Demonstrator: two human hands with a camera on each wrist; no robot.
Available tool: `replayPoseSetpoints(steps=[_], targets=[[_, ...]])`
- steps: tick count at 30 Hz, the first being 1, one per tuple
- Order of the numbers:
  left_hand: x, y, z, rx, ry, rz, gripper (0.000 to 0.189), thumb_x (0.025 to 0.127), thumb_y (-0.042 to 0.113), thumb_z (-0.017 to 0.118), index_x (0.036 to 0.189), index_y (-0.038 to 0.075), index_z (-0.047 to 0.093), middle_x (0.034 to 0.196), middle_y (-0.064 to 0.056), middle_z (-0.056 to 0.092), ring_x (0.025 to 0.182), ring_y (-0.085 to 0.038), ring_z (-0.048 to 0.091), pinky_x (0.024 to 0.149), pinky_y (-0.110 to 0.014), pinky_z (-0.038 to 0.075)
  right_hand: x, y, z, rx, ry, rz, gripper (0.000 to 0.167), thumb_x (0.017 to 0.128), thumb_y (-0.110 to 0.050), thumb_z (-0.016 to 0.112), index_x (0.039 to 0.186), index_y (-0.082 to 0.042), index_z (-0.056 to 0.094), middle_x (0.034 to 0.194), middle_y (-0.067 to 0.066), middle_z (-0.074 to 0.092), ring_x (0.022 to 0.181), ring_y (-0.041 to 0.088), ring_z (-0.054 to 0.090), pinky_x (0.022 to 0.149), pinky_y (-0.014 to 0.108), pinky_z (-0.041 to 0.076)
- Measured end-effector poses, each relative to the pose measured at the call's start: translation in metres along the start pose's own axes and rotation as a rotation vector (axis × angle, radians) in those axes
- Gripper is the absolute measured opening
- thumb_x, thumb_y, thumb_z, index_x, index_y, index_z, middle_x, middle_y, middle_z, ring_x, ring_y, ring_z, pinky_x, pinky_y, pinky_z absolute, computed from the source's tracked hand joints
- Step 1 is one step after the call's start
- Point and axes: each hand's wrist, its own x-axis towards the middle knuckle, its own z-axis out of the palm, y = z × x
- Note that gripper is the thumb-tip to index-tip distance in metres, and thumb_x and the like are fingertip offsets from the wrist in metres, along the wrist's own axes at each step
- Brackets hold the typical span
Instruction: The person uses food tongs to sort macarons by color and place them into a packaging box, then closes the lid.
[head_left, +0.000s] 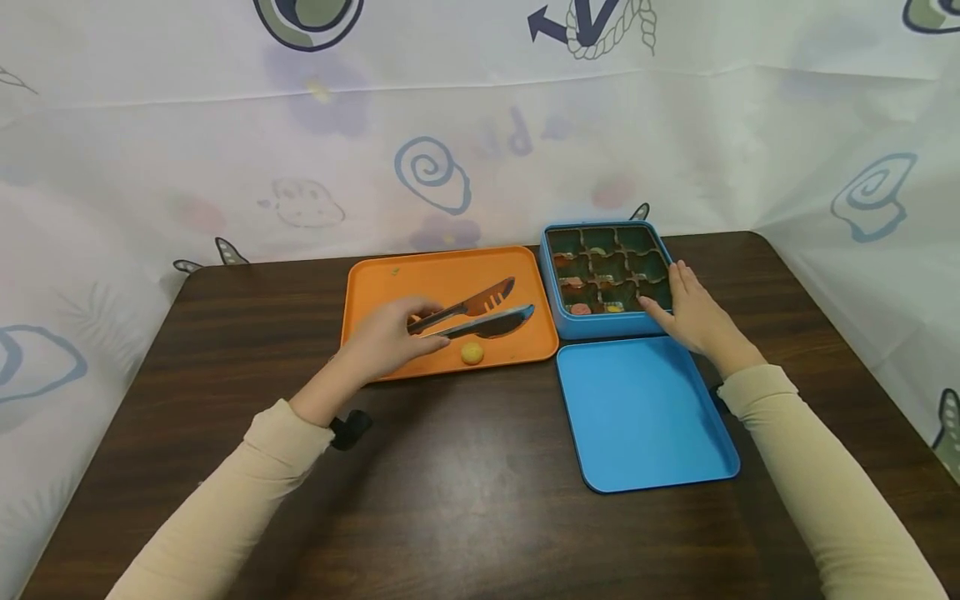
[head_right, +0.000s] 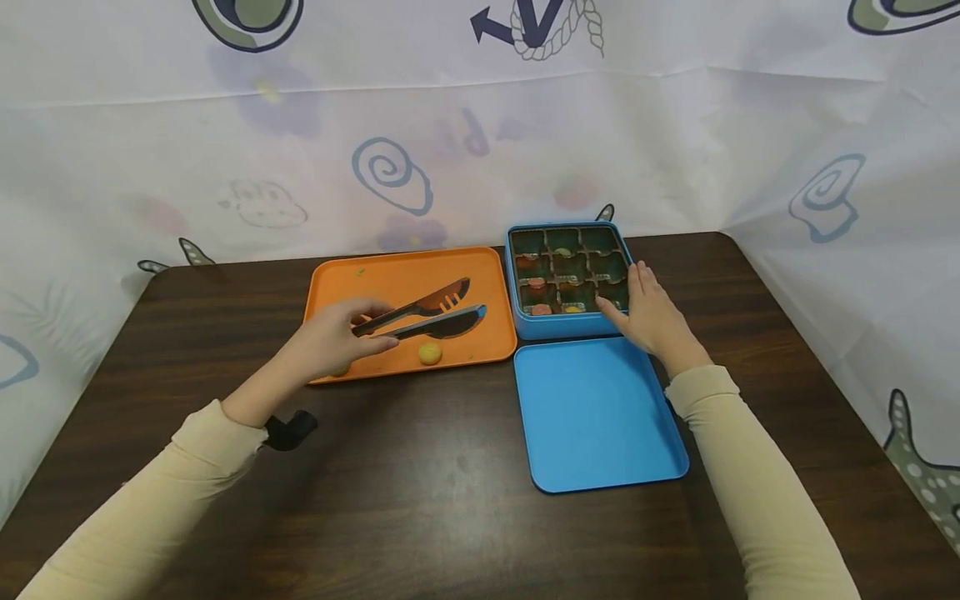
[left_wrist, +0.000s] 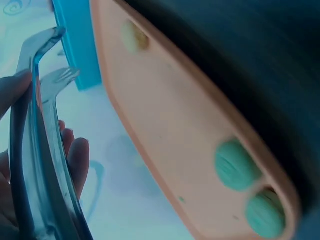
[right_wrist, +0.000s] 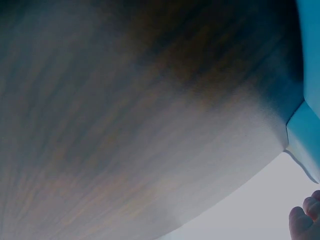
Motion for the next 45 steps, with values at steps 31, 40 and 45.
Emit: replayPoseSetpoints(steps=[31,40,45], targets=[[-0.022,-0.046,0.015,0.117,0.001,0.026,0.036,0.089,0.029,0.068,0.121,0.014,0.065,0.117,-0.010,0.068,0.099,-0.028,0.064,0.076,-0.043,0.053,0.001,0.002,0.001,0.004,-0.006,0.000,0.097,0.095,-0.066,0.027,0.150,0.005,-0.010,0.158,0.026,-0.011,0.145,0.047,0.001,0.114,0.064,0.012],[-0.021,-0.045,0.016,0.117,0.028,0.046,0.033,0.088,0.027,0.069,0.119,0.013,0.067,0.115,-0.012,0.069,0.094,-0.029,0.066,0.072,-0.041,0.054,0.001,0.002,0.001,0.006,-0.010,0.000,0.098,0.094,-0.068,0.025,0.150,0.004,-0.011,0.158,0.026,-0.012,0.146,0.047,0.000,0.114,0.064,0.011],[-0.016,-0.040,0.014,0.094,0.041,0.045,0.034,0.088,0.027,0.069,0.119,0.012,0.067,0.116,-0.013,0.069,0.098,-0.030,0.065,0.072,-0.041,0.054,0.001,0.002,0.001,0.008,-0.008,-0.005,0.097,0.095,-0.067,0.026,0.150,0.004,-0.011,0.158,0.026,-0.010,0.146,0.047,0.000,0.114,0.064,0.012]])
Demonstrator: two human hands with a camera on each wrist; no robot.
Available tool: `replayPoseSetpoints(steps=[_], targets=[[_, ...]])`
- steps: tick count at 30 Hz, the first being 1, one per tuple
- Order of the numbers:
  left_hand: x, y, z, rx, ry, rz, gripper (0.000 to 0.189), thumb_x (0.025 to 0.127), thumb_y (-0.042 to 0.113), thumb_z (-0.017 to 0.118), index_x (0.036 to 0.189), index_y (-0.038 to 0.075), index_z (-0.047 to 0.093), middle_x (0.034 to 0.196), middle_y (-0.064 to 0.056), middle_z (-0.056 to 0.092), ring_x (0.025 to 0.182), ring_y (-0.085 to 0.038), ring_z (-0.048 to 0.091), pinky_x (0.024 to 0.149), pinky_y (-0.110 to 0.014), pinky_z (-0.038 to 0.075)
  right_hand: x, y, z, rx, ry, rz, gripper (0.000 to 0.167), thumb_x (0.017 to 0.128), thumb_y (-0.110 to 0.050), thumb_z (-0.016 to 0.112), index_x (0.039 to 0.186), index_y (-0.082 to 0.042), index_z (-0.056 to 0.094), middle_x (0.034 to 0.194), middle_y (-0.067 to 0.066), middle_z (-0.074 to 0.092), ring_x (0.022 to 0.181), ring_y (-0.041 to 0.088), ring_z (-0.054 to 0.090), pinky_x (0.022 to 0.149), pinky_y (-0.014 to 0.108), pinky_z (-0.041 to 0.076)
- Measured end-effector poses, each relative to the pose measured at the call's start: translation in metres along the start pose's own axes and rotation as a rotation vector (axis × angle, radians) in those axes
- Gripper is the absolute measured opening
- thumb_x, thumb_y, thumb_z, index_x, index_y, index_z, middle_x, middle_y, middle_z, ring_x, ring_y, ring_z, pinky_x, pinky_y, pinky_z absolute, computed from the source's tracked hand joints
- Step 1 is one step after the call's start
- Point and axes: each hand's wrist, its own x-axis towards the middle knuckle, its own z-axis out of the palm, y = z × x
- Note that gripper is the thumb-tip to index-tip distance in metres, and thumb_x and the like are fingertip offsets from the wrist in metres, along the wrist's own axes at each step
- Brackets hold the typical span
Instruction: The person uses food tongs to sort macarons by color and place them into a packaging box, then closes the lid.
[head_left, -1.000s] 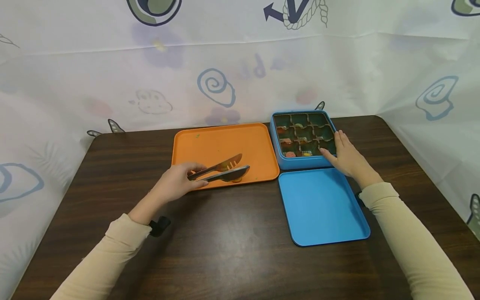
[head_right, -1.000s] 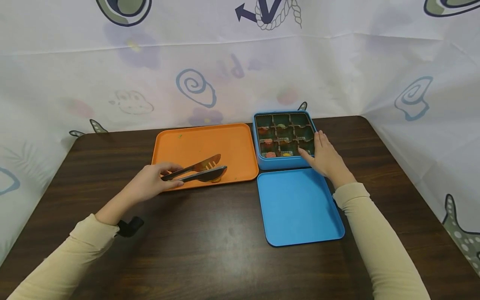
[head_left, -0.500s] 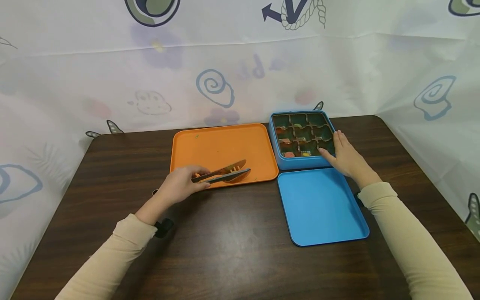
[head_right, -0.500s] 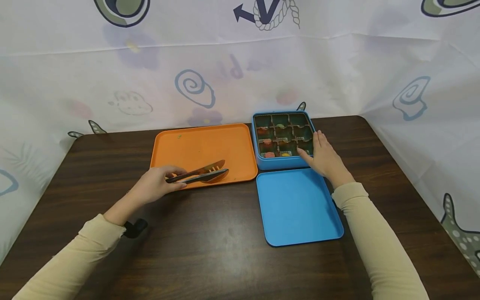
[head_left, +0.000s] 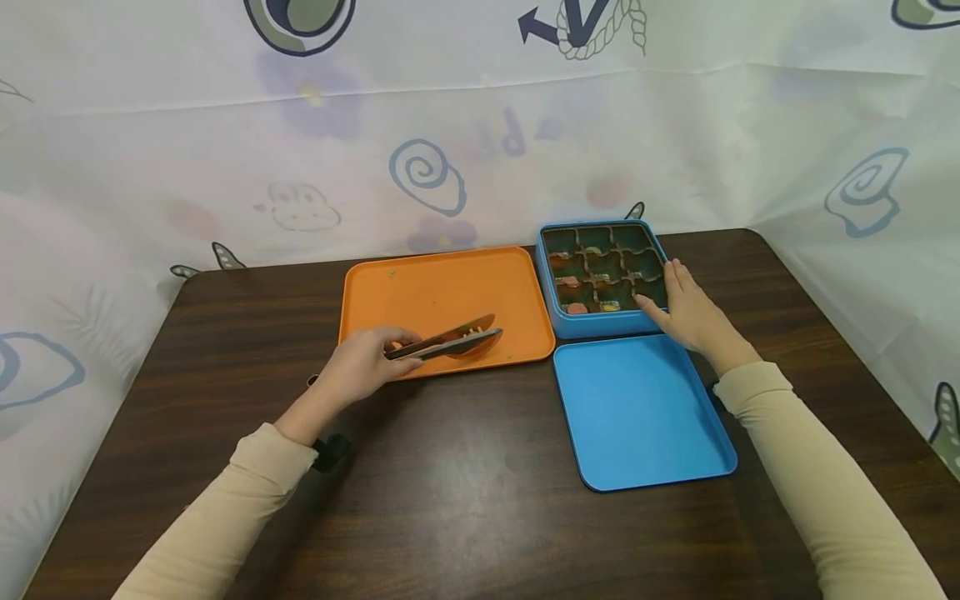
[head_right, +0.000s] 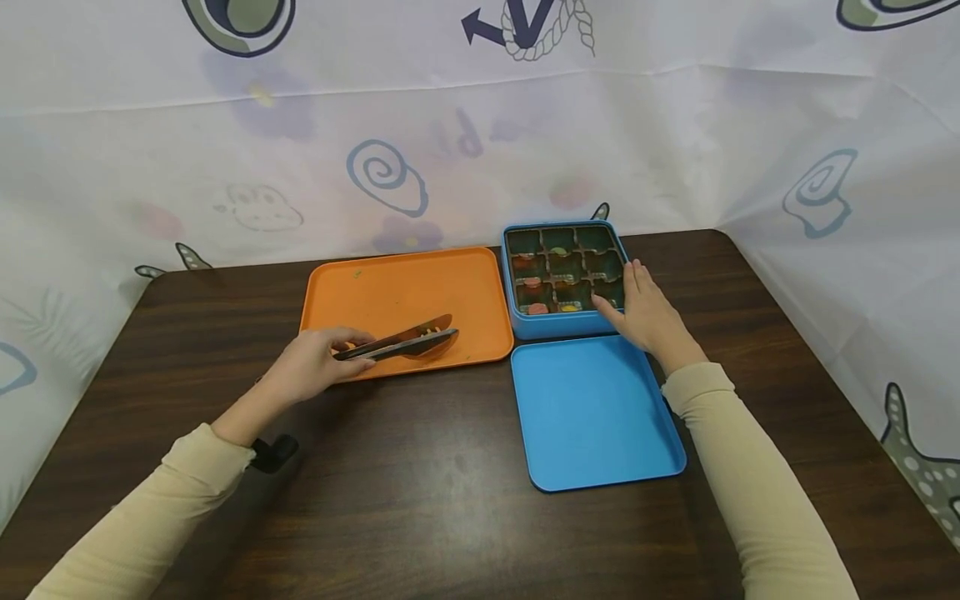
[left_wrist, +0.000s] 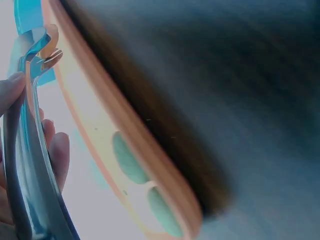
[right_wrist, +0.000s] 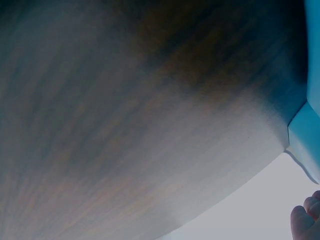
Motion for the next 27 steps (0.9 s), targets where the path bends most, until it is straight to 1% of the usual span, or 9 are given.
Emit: replayPoseSetpoints(steps=[2,7,9,12,14,16,21,24,27], targets=[[0.004,0.003,-0.002,-0.011,-0.001,-0.004,0.035,0.089,0.028,0.068,0.120,0.012,0.066,0.117,-0.014,0.068,0.100,-0.032,0.064,0.074,-0.042,0.054,0.000,0.001,0.000,0.000,0.001,0.000,0.097,0.094,-0.068,0.025,0.150,0.004,-0.011,0.158,0.026,-0.010,0.146,0.046,0.000,0.114,0.064,0.012],[0.017,0.014,-0.007,-0.049,-0.016,-0.032,0.038,0.090,0.030,0.066,0.124,0.014,0.064,0.123,-0.014,0.065,0.108,-0.035,0.061,0.083,-0.047,0.053,0.000,0.002,0.001,0.005,0.008,-0.003,0.097,0.094,-0.068,0.025,0.150,0.004,-0.010,0.158,0.026,-0.011,0.146,0.047,0.001,0.113,0.065,0.013],[0.024,0.020,-0.009,-0.068,-0.017,-0.037,0.038,0.090,0.031,0.066,0.125,0.014,0.063,0.125,-0.014,0.063,0.111,-0.035,0.060,0.086,-0.047,0.052,0.000,0.003,0.002,0.007,0.009,-0.005,0.097,0.095,-0.067,0.025,0.150,0.004,-0.010,0.158,0.026,-0.011,0.145,0.047,0.002,0.113,0.065,0.013],[0.037,0.030,-0.013,-0.068,-0.015,-0.038,0.039,0.091,0.032,0.066,0.126,0.015,0.063,0.126,-0.013,0.063,0.111,-0.034,0.060,0.087,-0.046,0.052,0.000,0.003,0.002,0.005,0.010,-0.005,0.097,0.095,-0.067,0.026,0.150,0.003,-0.011,0.158,0.026,-0.010,0.145,0.047,0.002,0.113,0.065,0.013],[0.047,0.038,-0.015,-0.064,-0.009,-0.030,0.039,0.091,0.033,0.065,0.126,0.014,0.063,0.126,-0.012,0.063,0.110,-0.033,0.061,0.086,-0.044,0.053,0.000,0.003,0.002,0.006,0.008,-0.004,0.096,0.095,-0.067,0.026,0.150,0.003,-0.011,0.158,0.025,-0.011,0.145,0.048,0.002,0.113,0.065,0.013],[0.058,0.045,-0.017,-0.054,-0.007,-0.035,0.040,0.091,0.035,0.065,0.126,0.016,0.063,0.126,-0.010,0.063,0.110,-0.031,0.061,0.084,-0.043,0.053,0.000,0.002,0.002,0.008,0.009,-0.003,0.096,0.095,-0.066,0.027,0.150,0.003,-0.011,0.158,0.025,-0.010,0.145,0.048,0.003,0.114,0.065,0.013],[0.087,0.063,-0.016,-0.085,0.003,-0.037,0.039,0.090,0.036,0.065,0.125,0.019,0.063,0.127,-0.007,0.062,0.114,-0.029,0.059,0.085,-0.042,0.052,-0.001,0.001,0.002,0.019,0.018,-0.003,0.096,0.095,-0.066,0.028,0.151,0.002,-0.010,0.159,0.025,-0.009,0.145,0.049,0.004,0.113,0.065,0.013],[0.105,0.073,-0.012,-0.104,0.012,-0.016,0.039,0.091,0.034,0.065,0.126,0.018,0.063,0.130,-0.008,0.061,0.114,-0.029,0.059,0.088,-0.042,0.052,-0.001,0.002,0.002,0.018,0.020,-0.002,0.097,0.094,-0.068,0.026,0.151,0.002,-0.010,0.159,0.024,-0.010,0.145,0.048,0.004,0.113,0.065,0.013],[0.121,0.083,-0.006,-0.101,0.029,-0.007,0.040,0.092,0.034,0.064,0.128,0.017,0.061,0.131,-0.007,0.060,0.115,-0.028,0.059,0.090,-0.041,0.052,-0.001,0.002,0.002,0.018,0.021,0.000,0.096,0.095,-0.067,0.026,0.151,0.002,-0.009,0.159,0.024,-0.010,0.145,0.048,0.004,0.114,0.064,0.014]])
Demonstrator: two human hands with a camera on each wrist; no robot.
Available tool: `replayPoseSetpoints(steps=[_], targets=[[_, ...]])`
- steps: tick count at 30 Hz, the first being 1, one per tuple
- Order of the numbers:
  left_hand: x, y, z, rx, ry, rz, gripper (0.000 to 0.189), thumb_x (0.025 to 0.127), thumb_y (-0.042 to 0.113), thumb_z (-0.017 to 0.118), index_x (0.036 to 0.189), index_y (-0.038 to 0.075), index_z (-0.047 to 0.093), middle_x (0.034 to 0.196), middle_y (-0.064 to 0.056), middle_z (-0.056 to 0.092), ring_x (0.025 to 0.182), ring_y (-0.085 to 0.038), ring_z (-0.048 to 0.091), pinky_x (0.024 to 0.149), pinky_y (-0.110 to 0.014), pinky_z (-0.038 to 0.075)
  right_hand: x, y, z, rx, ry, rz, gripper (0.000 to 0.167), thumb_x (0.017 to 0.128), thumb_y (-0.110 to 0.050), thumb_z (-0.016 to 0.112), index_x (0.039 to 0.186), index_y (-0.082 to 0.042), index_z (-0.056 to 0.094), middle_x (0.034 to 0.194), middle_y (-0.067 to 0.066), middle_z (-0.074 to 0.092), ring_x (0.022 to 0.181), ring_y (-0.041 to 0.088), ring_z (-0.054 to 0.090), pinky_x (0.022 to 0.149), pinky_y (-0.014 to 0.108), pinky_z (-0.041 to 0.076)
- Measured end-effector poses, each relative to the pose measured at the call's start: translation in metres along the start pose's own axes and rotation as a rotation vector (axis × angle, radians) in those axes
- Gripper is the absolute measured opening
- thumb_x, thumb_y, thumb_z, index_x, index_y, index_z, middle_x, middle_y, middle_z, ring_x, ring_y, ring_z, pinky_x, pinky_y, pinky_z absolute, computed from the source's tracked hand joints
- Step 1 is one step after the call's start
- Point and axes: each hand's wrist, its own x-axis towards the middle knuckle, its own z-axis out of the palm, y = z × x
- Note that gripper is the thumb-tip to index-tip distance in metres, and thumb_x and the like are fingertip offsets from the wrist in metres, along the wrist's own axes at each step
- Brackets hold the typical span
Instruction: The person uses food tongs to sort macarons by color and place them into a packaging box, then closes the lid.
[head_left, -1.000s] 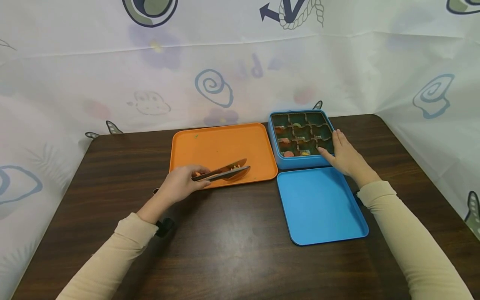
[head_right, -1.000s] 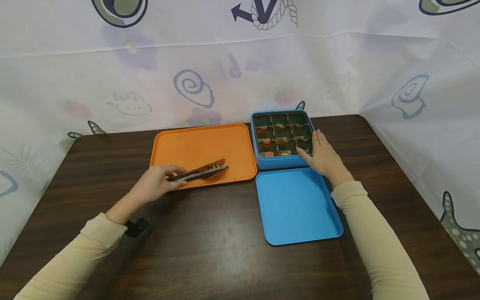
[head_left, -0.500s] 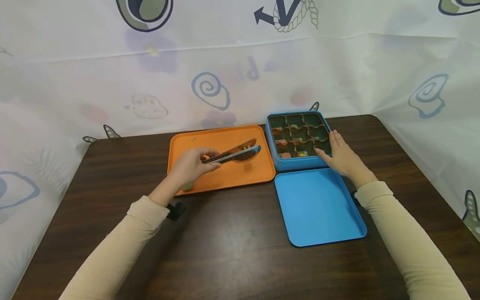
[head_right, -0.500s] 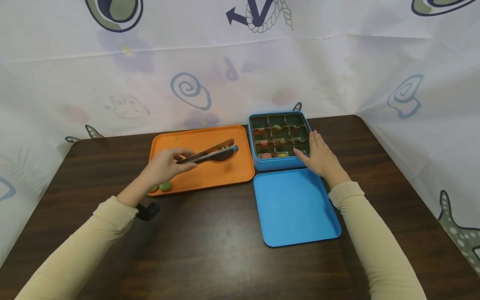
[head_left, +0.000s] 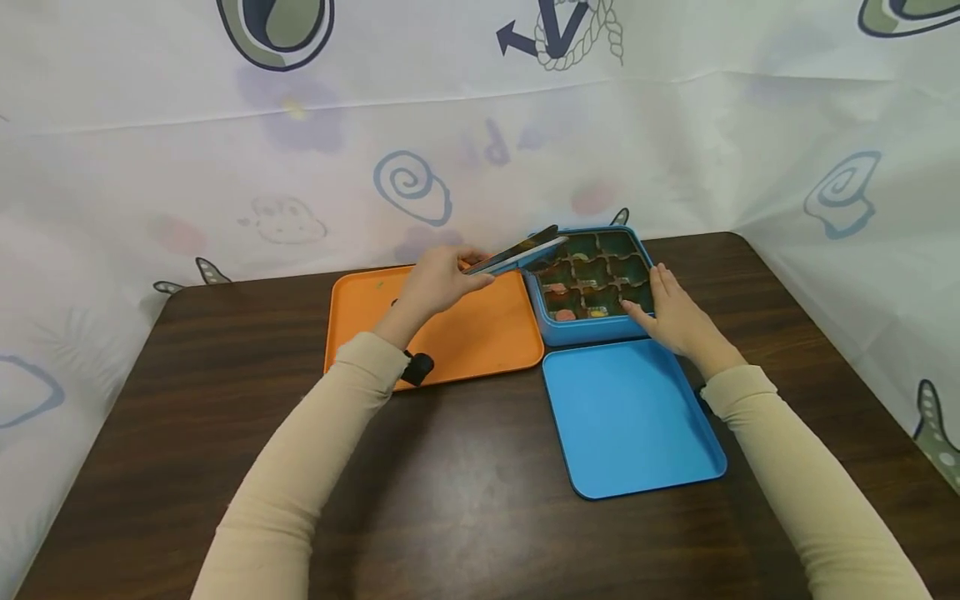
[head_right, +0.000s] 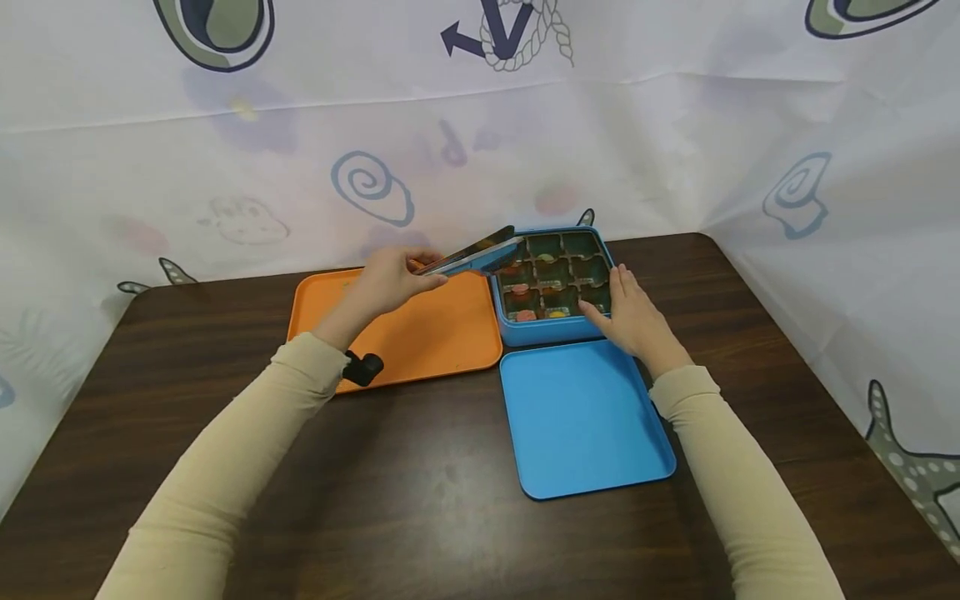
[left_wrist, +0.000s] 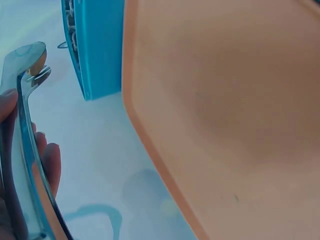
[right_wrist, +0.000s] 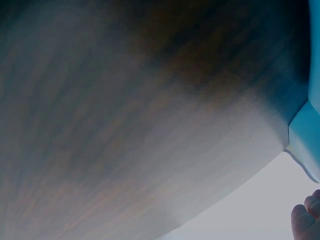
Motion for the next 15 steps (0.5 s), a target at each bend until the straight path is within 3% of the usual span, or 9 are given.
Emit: replayPoseSetpoints(steps=[7,15], targets=[[0.032,0.020,0.026,-0.039,0.022,0.010,0.042,0.092,0.034,0.063,0.130,0.017,0.059,0.133,-0.006,0.059,0.117,-0.025,0.057,0.095,-0.039,0.050,0.000,0.001,0.001,0.003,0.009,0.001,0.096,0.095,-0.067,0.027,0.151,0.002,-0.009,0.159,0.024,-0.008,0.145,0.048,0.004,0.114,0.064,0.014],[0.056,0.041,0.054,-0.022,0.049,0.003,0.041,0.092,0.034,0.063,0.130,0.018,0.060,0.132,-0.004,0.060,0.115,-0.021,0.060,0.091,-0.035,0.052,0.001,-0.001,0.000,-0.002,-0.003,0.005,0.096,0.095,-0.068,0.026,0.151,0.002,-0.009,0.159,0.024,-0.009,0.146,0.046,0.002,0.114,0.064,0.013]])
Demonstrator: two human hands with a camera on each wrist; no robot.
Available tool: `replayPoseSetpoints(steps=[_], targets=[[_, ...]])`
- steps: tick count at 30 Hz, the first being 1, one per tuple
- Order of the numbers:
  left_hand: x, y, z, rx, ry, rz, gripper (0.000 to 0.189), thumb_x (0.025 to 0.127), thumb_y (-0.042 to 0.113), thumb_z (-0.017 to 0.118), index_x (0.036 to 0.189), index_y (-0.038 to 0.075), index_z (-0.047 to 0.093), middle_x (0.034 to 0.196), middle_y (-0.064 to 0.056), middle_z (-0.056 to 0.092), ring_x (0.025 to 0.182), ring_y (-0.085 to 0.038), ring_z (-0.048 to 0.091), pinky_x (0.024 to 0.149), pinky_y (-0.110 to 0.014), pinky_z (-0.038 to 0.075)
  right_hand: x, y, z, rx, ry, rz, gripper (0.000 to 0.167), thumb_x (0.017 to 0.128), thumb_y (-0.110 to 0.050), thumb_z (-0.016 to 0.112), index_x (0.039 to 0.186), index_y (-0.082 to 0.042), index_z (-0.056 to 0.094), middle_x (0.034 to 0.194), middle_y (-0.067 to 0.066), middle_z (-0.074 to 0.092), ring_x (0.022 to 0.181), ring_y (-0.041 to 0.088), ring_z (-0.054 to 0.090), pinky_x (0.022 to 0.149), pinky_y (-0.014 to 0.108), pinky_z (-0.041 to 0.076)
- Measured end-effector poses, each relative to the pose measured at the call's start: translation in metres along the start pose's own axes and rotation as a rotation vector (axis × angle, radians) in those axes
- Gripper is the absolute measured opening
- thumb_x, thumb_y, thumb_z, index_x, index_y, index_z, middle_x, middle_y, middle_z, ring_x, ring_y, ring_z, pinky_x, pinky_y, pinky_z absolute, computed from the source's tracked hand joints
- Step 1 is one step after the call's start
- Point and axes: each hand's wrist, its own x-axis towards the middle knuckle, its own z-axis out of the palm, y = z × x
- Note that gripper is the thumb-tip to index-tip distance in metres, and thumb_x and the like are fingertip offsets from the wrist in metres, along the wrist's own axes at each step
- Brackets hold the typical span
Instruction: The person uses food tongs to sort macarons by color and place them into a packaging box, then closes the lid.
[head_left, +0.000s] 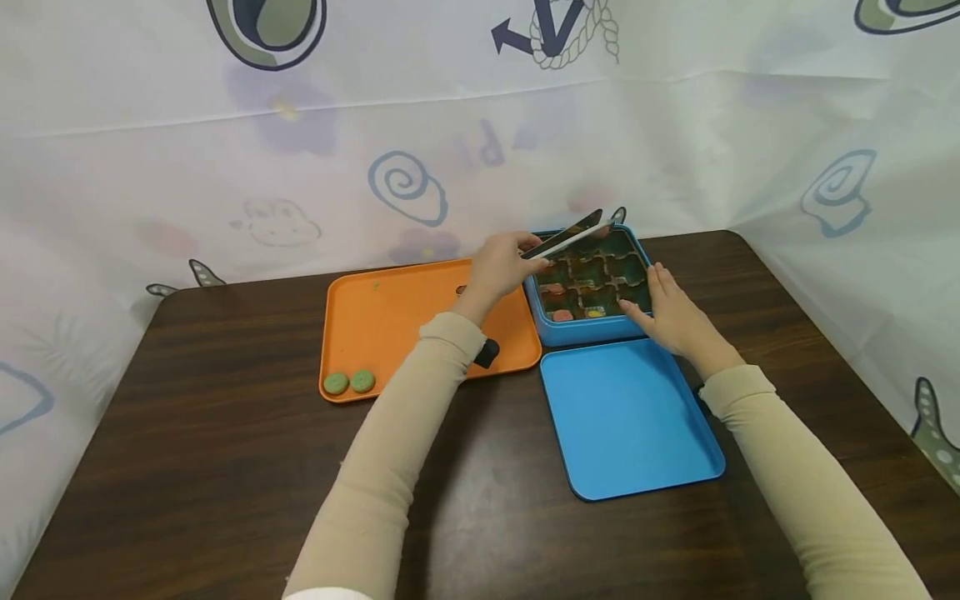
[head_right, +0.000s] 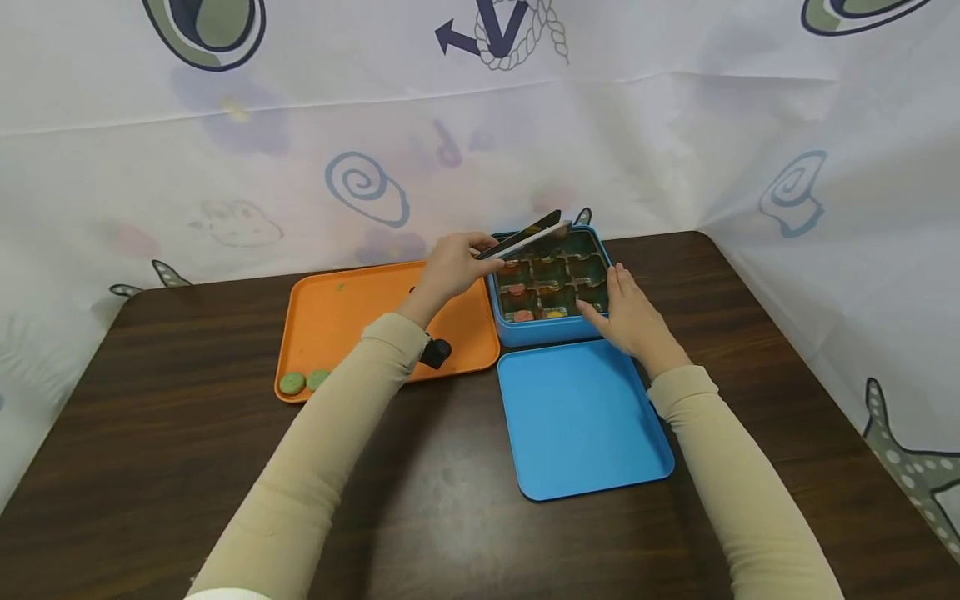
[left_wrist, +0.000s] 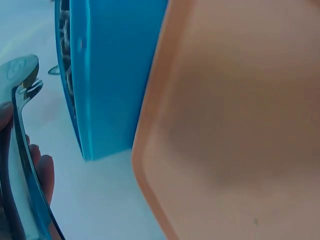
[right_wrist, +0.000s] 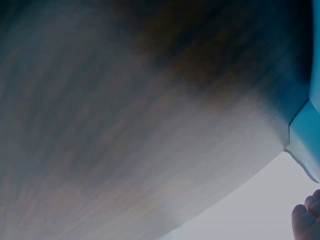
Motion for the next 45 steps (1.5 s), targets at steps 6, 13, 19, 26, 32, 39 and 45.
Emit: replayPoseSetpoints(steps=[6,13,19,26,32,39,45], targets=[[0.006,0.016,0.015,0.065,0.058,-0.016,0.039,0.092,0.035,0.063,0.129,0.020,0.061,0.128,0.000,0.064,0.104,-0.017,0.065,0.074,-0.030,0.055,0.001,0.000,-0.002,-0.008,-0.003,0.000,0.098,0.094,-0.069,0.024,0.151,0.002,-0.010,0.159,0.024,-0.010,0.146,0.046,0.002,0.114,0.063,0.014],[0.010,0.030,0.028,0.073,0.102,-0.013,0.039,0.092,0.034,0.063,0.128,0.019,0.062,0.124,0.001,0.066,0.095,-0.014,0.066,0.060,-0.023,0.050,0.002,0.000,0.000,-0.015,-0.005,0.007,0.097,0.094,-0.069,0.025,0.151,0.002,-0.009,0.159,0.024,-0.008,0.146,0.046,0.003,0.114,0.064,0.015],[0.014,0.033,0.034,0.051,0.099,-0.040,0.040,0.093,0.035,0.062,0.130,0.020,0.060,0.118,0.001,0.069,0.066,-0.013,0.064,0.047,-0.019,0.038,0.002,-0.002,0.001,-0.009,-0.012,0.002,0.097,0.094,-0.069,0.024,0.151,0.002,-0.009,0.159,0.024,-0.009,0.146,0.047,0.004,0.113,0.064,0.016],[0.015,0.032,0.034,0.011,0.085,-0.049,0.045,0.092,0.036,0.063,0.133,0.019,0.058,0.124,-0.001,0.067,0.058,-0.011,0.059,0.043,-0.019,0.034,0.003,-0.004,0.002,-0.012,-0.008,-0.008,0.097,0.094,-0.069,0.024,0.151,0.002,-0.010,0.159,0.025,-0.008,0.147,0.044,0.001,0.114,0.063,0.015],[0.011,0.030,0.031,0.017,0.080,-0.018,0.046,0.092,0.038,0.063,0.132,0.018,0.058,0.119,-0.001,0.068,0.077,-0.014,0.065,0.055,-0.022,0.045,0.003,-0.003,0.002,-0.019,-0.011,-0.002,0.097,0.094,-0.070,0.023,0.151,0.002,-0.010,0.159,0.025,-0.007,0.147,0.044,0.002,0.114,0.063,0.016],[0.004,0.027,0.021,-0.022,0.018,-0.027,0.051,0.091,0.039,0.063,0.138,0.020,0.052,0.136,0.000,0.058,0.108,-0.017,0.061,0.086,-0.032,0.053,0.002,-0.002,0.001,-0.013,-0.016,0.000,0.097,0.094,-0.069,0.023,0.151,0.003,-0.010,0.159,0.024,-0.010,0.146,0.045,0.002,0.114,0.063,0.015],[-0.007,0.016,0.011,-0.114,0.004,0.025,0.053,0.090,0.035,0.067,0.137,0.019,0.052,0.138,0.000,0.056,0.110,-0.018,0.060,0.088,-0.034,0.052,0.001,0.001,0.000,-0.008,-0.012,0.008,0.097,0.094,-0.069,0.024,0.151,0.002,-0.010,0.159,0.024,-0.011,0.146,0.046,0.002,0.114,0.064,0.014]])
